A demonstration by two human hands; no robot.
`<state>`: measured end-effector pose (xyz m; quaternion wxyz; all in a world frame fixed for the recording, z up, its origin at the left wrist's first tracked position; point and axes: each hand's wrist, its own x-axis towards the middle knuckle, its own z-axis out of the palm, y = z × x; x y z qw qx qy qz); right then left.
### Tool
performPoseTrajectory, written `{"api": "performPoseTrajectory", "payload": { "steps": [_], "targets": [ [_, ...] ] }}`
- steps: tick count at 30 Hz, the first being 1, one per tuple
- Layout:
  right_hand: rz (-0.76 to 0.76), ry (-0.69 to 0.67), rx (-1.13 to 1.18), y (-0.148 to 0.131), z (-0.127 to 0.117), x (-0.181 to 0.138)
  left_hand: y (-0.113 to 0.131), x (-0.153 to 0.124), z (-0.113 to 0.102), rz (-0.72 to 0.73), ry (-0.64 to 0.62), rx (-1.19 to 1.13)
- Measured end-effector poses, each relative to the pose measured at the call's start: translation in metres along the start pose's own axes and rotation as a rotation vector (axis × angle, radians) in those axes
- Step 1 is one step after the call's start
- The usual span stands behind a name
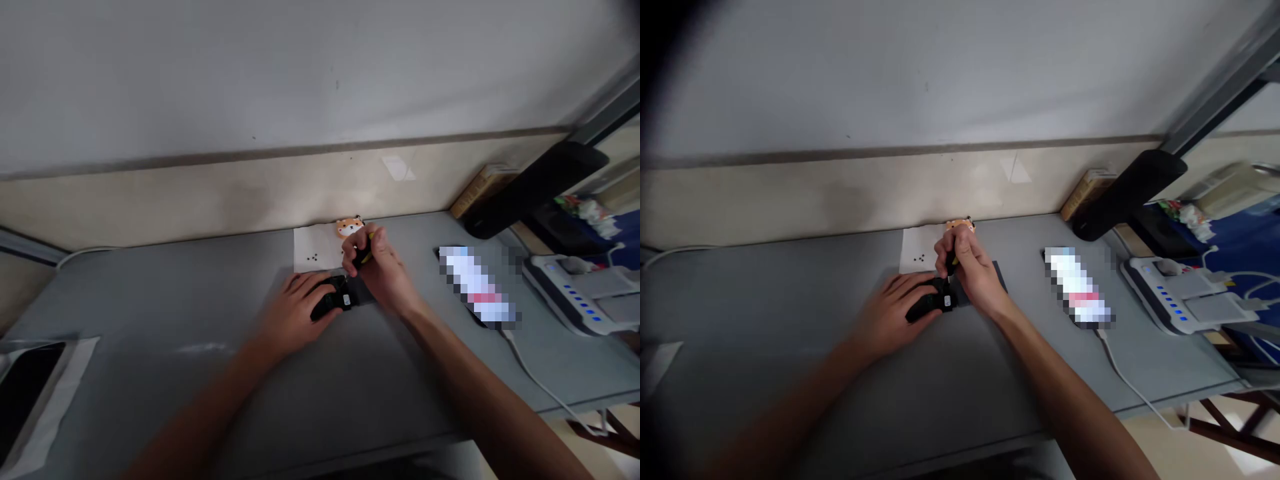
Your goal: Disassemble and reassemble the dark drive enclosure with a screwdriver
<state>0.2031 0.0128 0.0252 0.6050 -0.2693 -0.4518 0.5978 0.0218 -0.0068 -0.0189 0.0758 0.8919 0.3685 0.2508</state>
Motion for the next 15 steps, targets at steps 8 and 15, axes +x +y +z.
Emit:
{"api": "performPoseTrajectory", "payload": {
  "steps": [8, 15],
  "targets": [
    [0.033, 0.000, 0.022, -0.0051, 0.0025, -0.0009, -0.0014, -0.0009, 0.0029, 0.014, 0.013, 0.017],
    [-0.012, -0.002, -0.071, -0.0045, -0.0047, -0.0032, -0.0019, -0.0004, 0.0008, 0.014, -0.007, 0.010]
  ]
}}
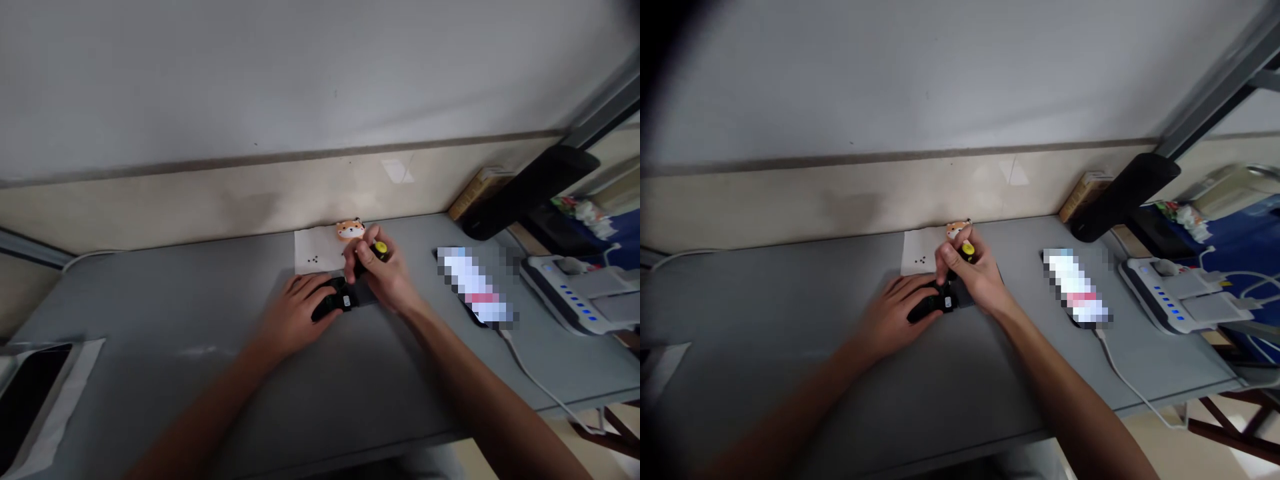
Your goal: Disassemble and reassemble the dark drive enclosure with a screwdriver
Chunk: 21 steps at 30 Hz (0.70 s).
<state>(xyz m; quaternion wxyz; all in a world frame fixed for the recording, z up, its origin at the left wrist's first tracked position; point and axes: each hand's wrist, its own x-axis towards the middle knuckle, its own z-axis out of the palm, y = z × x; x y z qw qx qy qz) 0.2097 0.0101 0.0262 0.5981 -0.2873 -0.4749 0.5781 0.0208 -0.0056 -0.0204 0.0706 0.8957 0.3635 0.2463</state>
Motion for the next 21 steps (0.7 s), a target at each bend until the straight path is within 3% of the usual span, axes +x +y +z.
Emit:
{"api": "performPoseTrajectory", "payload": {
  "steps": [4, 10, 16, 21],
  "targets": [
    [-0.050, 0.028, -0.054, 0.0053, -0.0006, 0.0030, 0.0002, 0.0004, -0.0017, -0.004, -0.017, -0.023],
    [0.036, 0.001, 0.066, -0.0030, 0.0007, 0.0037, 0.0010, 0.0005, -0.0011, -0.001, 0.011, -0.022],
    [-0.019, 0.068, -0.073, 0.0024, -0.0033, 0.0040, 0.0004, 0.0000, -0.0007, 0.000, 0.003, -0.026],
    [0.030, 0.045, 0.066, -0.0006, -0.0011, 0.0070, -0.0007, -0.0009, 0.0013, 0.012, 0.033, -0.015]
  ]
}}
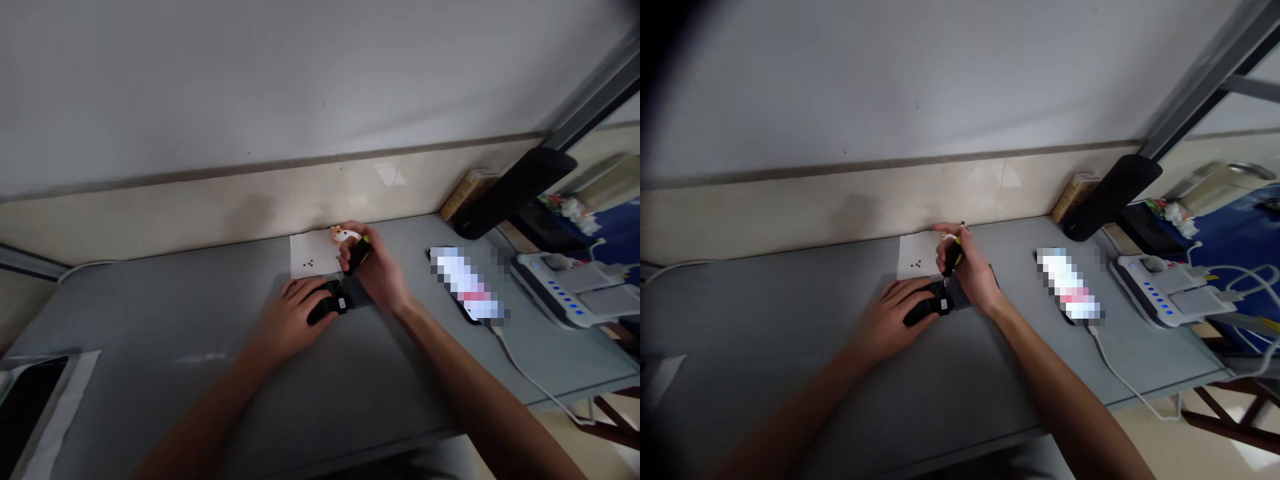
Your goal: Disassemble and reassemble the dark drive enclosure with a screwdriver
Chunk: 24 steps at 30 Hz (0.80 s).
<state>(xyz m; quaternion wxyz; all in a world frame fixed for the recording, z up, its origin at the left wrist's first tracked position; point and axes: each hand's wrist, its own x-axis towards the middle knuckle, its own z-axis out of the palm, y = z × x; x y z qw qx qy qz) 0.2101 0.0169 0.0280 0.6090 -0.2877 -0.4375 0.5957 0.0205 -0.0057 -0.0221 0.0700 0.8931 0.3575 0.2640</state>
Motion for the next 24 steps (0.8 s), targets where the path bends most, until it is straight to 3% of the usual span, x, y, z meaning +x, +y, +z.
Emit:
{"api": "performPoseTrajectory", "payload": {
  "steps": [9, 15, 24],
  "targets": [
    [-0.049, -0.002, -0.173, 0.0028, -0.0046, -0.0021, 0.0009, 0.0014, -0.0041, 0.027, -0.019, 0.024],
    [0.017, -0.026, -0.028, -0.0021, -0.0024, -0.0004, -0.0004, 0.0001, -0.0027, 0.039, -0.019, 0.057],
    [0.019, 0.004, -0.033, 0.0050, -0.0031, 0.0001, 0.0001, 0.0000, -0.0010, -0.014, -0.015, 0.012]
  ]
}}
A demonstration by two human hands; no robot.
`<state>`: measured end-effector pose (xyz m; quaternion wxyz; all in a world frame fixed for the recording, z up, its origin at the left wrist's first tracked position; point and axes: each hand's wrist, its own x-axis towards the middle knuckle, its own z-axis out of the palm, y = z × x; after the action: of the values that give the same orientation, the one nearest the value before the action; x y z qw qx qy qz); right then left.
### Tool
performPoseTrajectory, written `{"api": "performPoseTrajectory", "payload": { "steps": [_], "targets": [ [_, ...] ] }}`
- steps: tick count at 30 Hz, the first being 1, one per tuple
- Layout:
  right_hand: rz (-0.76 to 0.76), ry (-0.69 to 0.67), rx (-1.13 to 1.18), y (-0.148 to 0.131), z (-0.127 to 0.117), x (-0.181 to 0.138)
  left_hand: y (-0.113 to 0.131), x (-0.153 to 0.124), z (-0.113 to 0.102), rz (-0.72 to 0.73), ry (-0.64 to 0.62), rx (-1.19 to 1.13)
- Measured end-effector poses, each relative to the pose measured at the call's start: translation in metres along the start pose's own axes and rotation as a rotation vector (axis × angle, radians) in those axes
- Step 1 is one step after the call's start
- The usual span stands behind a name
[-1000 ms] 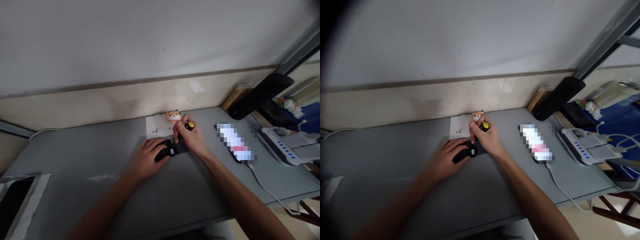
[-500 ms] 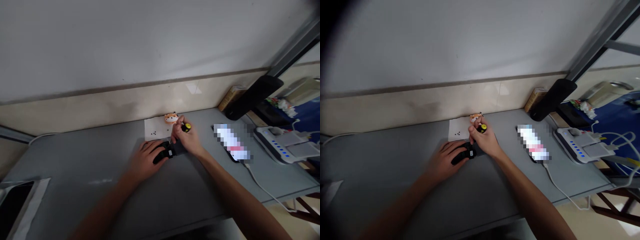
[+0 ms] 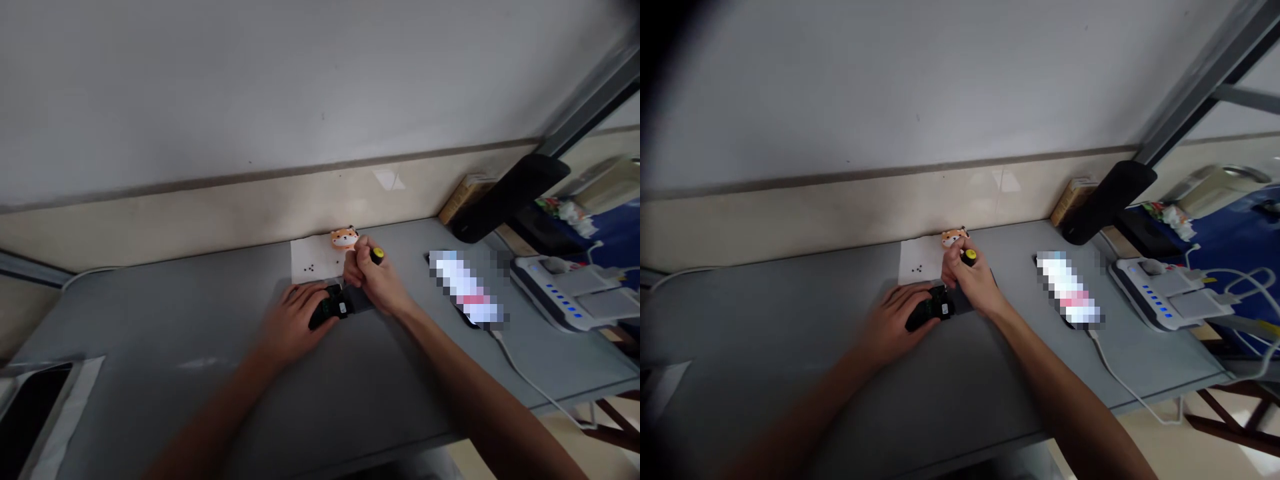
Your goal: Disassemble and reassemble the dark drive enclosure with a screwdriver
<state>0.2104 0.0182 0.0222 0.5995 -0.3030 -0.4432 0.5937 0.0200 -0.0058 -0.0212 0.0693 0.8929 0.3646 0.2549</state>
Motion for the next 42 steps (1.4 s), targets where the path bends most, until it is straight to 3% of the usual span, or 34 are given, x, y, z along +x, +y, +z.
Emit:
{"api": "performPoseTrajectory", "payload": {
  "steps": [7, 16, 22, 30, 35, 42],
  "targets": [
    [0.056, 0.004, 0.087, -0.010, 0.006, 0.000, -0.001, 0.000, 0.001, -0.001, -0.013, -0.040],
    [-0.070, 0.033, -0.083, 0.001, -0.002, -0.001, 0.000, 0.000, 0.001, 0.045, 0.017, 0.011],
    [0.018, -0.030, 0.035, -0.006, 0.002, -0.001, -0.001, 0.000, 0.002, 0.056, 0.038, 0.024],
    [-0.042, -0.033, 0.041, 0.001, 0.003, 0.001, 0.000, 0.001, 0.000, 0.002, 0.019, -0.037],
    [-0.005, -0.026, 0.125, -0.003, 0.007, -0.001, 0.000, 0.001, 0.000, -0.002, 0.004, -0.037],
    [-0.022, -0.054, 0.016, -0.003, 0.001, -0.006, 0.000, 0.000, 0.000, 0.045, 0.028, -0.013]
  ]
}}
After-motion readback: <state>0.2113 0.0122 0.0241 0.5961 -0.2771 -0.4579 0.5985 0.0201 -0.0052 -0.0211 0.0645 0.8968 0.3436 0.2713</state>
